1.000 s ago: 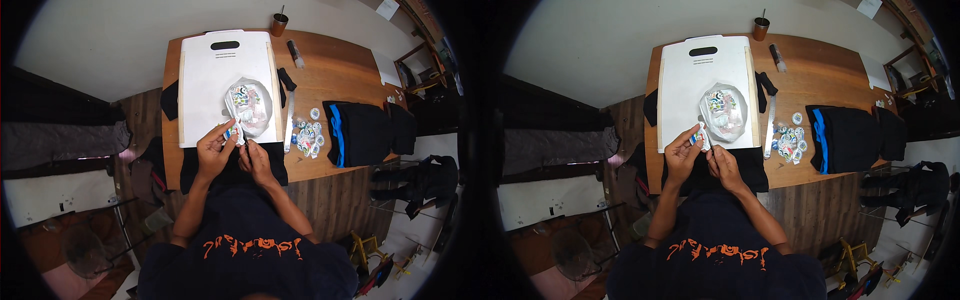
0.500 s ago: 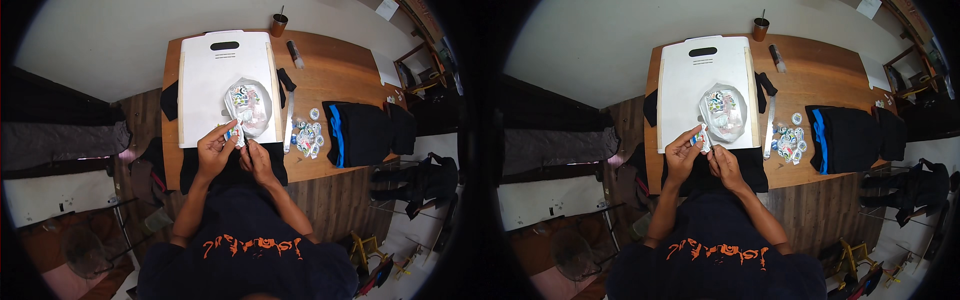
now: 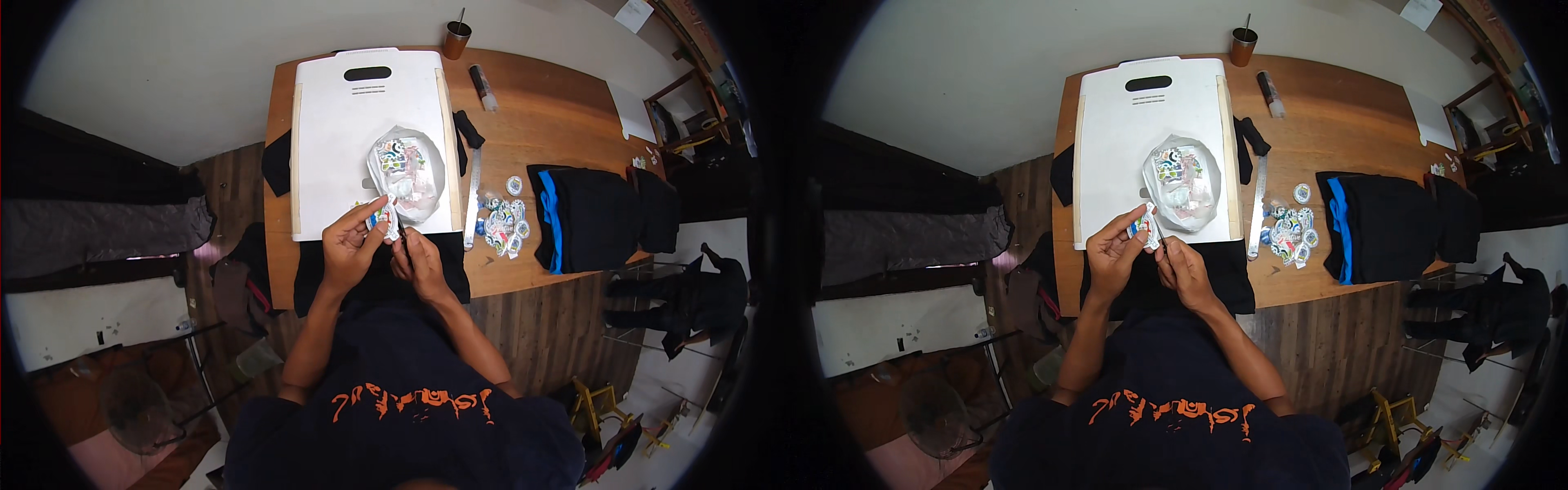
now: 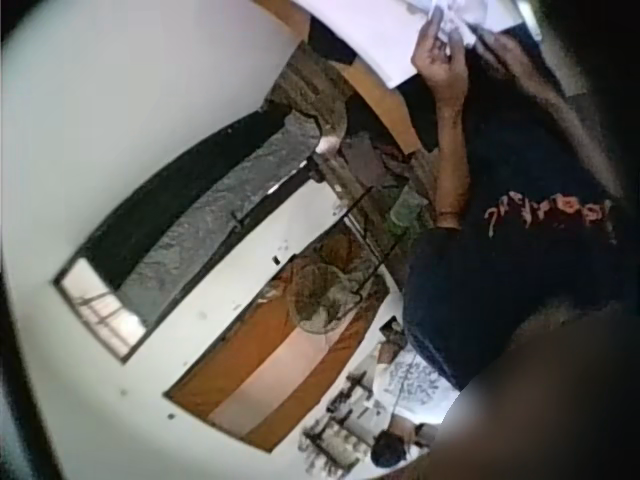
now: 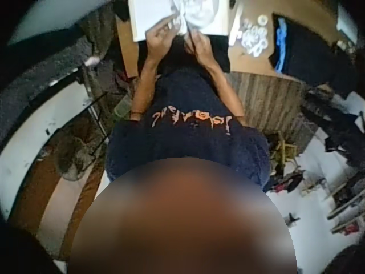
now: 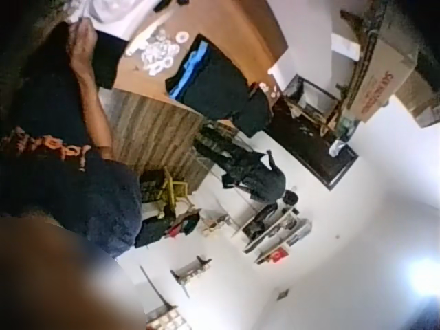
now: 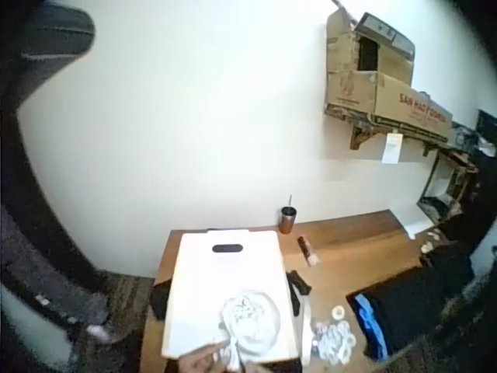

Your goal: Trimming small printed labels using scissors and preparing a t-shirt on a placement board.

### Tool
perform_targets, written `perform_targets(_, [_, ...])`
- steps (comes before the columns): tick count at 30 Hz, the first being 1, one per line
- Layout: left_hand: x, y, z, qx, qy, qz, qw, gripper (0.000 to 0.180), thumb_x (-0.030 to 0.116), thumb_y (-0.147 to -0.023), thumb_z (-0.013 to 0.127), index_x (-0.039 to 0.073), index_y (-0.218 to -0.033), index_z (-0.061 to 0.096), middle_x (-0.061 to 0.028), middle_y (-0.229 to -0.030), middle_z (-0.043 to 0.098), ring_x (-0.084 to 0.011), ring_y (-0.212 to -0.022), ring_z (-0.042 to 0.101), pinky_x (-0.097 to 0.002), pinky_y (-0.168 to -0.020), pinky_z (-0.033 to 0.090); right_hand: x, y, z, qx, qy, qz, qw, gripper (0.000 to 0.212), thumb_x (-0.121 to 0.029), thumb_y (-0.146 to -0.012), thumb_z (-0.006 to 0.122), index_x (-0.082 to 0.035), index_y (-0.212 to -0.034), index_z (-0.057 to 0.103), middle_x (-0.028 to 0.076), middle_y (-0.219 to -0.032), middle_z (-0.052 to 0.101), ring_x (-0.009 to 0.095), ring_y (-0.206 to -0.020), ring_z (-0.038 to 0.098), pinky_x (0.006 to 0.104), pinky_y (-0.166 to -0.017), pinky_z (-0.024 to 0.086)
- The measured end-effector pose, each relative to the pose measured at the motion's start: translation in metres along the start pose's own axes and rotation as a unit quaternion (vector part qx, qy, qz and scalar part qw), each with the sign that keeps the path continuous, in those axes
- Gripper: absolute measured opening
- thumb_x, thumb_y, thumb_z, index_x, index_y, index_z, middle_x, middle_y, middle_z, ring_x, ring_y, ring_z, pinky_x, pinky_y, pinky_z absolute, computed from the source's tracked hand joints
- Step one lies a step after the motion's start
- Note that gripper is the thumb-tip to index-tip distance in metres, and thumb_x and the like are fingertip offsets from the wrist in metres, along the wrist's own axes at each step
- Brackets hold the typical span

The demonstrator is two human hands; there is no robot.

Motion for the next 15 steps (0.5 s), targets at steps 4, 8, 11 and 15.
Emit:
perform_targets(4, [0.0004,0.001,-0.0001,0.001,0.002,0.0,1.0,0.039,-0.009,-0.093,0.057,-0.009,-0.132,0.054,-0.0163,-0.12,0.064,-0.0107,-0.092,0.063,-0.022,-0.08,0.052,-0.0022,0.0008,0.002,0.002,0.004,0.0,1.0,0.041,-0.037,-0.108,0.033,-0.003,-0.101,0.054,-0.005,-0.056,0.033,0.005,-0.044,0.025,0.0217,-0.044,0.024])
perform_targets(8, [0.0009,-0.0001,0.0001,0.01,0.009,-0.017,1.0,0.037,-0.009,-0.093,0.058,-0.009,-0.129,0.056,-0.0117,-0.114,0.061,-0.0128,-0.098,0.063,-0.0226,-0.081,0.054,-0.001,0.0011,0.0013,0.008,0.001,-0.002,1.0,0.041,-0.037,-0.108,0.032,-0.003,-0.102,0.055,-0.005,-0.056,0.033,0.005,-0.044,0.026,0.0216,-0.044,0.024])
perform_targets(11, [0.001,0.0,-0.0005,0.008,0.009,-0.018,1.0,0.036,-0.008,-0.093,0.058,-0.009,-0.129,0.056,-0.0118,-0.114,0.061,-0.0124,-0.098,0.063,-0.0223,-0.08,0.054,0.0005,0.0012,0.0012,0.009,0.004,0.001,1.0,0.041,-0.036,-0.108,0.032,-0.003,-0.102,0.055,-0.005,-0.056,0.033,0.005,-0.044,0.026,0.0215,-0.044,0.025])
perform_targets(15, [-0.0006,0.0001,-0.0011,0.01,0.009,-0.025,1.0,0.036,-0.008,-0.093,0.057,-0.009,-0.13,0.056,-0.0113,-0.113,0.062,-0.0118,-0.096,0.063,-0.0219,-0.079,0.054,-0.0003,0.0014,0.0013,0.007,0.003,0.002,1.0,0.041,-0.036,-0.108,0.032,-0.003,-0.102,0.055,-0.005,-0.056,0.033,0.005,-0.044,0.026,0.0214,-0.044,0.025])
Point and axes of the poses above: each hand's wrist, its own y-axis away from the middle knuckle, its own z-axis out of the palm, x = y × z, the point moved 9 cm from there along -y, towards the middle knuckle
